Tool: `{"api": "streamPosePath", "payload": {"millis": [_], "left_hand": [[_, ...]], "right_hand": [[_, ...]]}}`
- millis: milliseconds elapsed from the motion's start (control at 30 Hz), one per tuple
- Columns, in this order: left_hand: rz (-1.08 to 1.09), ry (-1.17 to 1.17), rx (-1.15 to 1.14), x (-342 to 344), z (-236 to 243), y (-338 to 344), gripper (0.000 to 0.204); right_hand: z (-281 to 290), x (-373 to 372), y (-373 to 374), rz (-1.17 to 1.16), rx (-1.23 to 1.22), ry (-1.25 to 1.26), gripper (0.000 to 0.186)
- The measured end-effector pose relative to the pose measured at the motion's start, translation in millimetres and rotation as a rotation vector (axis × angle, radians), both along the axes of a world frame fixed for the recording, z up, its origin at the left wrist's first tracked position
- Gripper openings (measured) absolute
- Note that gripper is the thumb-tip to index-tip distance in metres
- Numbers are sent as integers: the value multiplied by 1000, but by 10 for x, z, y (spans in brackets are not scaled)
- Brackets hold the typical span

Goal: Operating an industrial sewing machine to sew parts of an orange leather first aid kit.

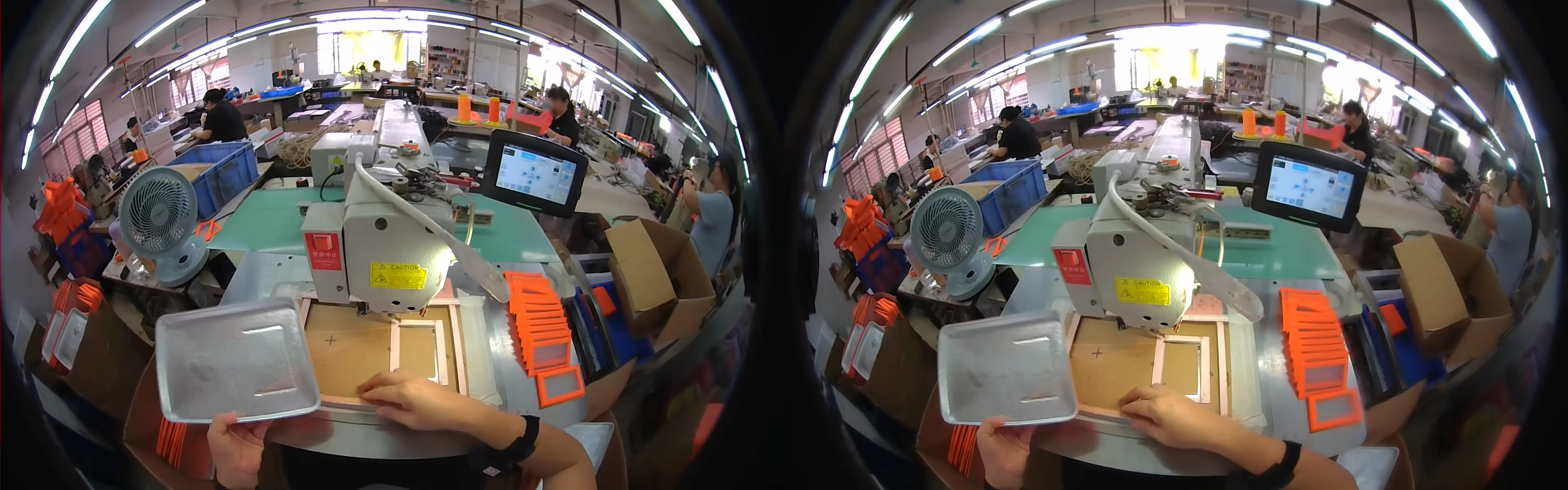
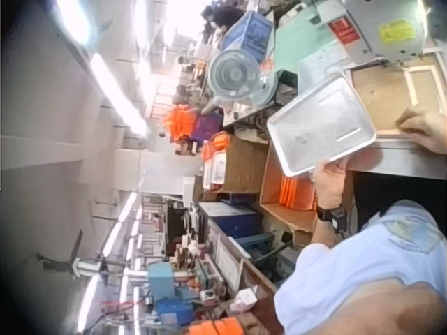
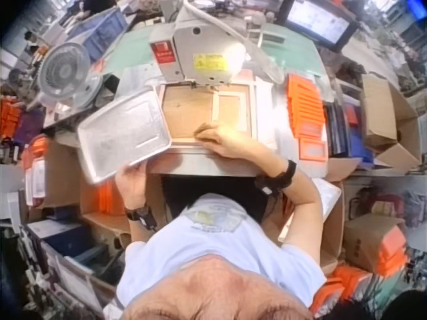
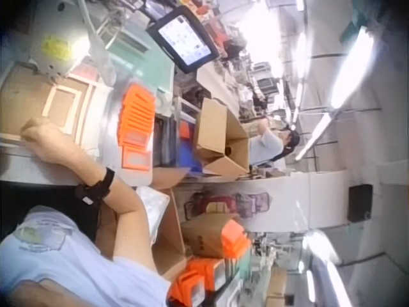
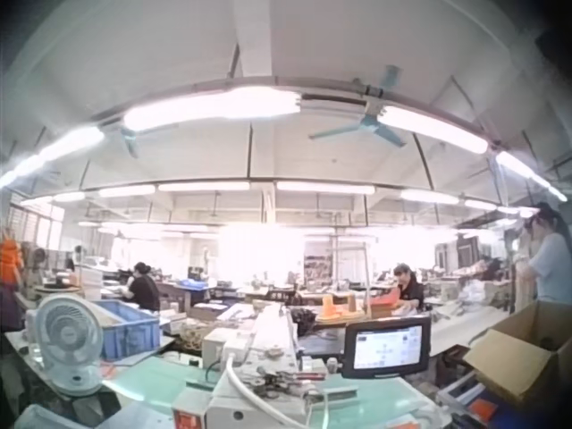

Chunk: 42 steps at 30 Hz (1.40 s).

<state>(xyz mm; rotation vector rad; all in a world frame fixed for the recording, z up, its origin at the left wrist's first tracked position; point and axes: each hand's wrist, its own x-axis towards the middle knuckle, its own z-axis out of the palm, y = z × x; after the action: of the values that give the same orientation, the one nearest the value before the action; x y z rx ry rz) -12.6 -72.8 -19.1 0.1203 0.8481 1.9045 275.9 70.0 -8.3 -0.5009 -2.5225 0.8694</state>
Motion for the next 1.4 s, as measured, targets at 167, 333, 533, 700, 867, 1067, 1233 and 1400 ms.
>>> {"api": "streamPosePath", "payload": {"millis": [167, 333, 533, 700, 867, 1067, 1233, 1400], "left_hand": [[85, -25, 239, -62, -69, -24, 50], [12, 40, 354, 307, 229, 346, 40], [-133, 41, 424, 512, 254, 742, 46], [-74, 31, 374, 273, 5, 685, 46], [-158, 0, 378, 32, -130, 521, 40], [-166, 78, 464, 37, -102, 473, 42], [-150, 143, 503, 352, 85, 683, 53], [-89, 162, 398, 484, 194, 830, 46]], "right_hand": [[55, -61, -50, -235, -159, 49, 14], [304, 270, 181, -522, -429, 367, 6], [384, 300, 560, -630, -384, 630, 10], [98, 448, 626, -640, -425, 467, 8], [58, 93, 267, -371, -252, 445, 23], [295, 396, 308, -238, -181, 219, 10], [296, 414, 396, -638, -125, 588, 7], [259, 278, 547, -665, -281, 689, 8]]}}
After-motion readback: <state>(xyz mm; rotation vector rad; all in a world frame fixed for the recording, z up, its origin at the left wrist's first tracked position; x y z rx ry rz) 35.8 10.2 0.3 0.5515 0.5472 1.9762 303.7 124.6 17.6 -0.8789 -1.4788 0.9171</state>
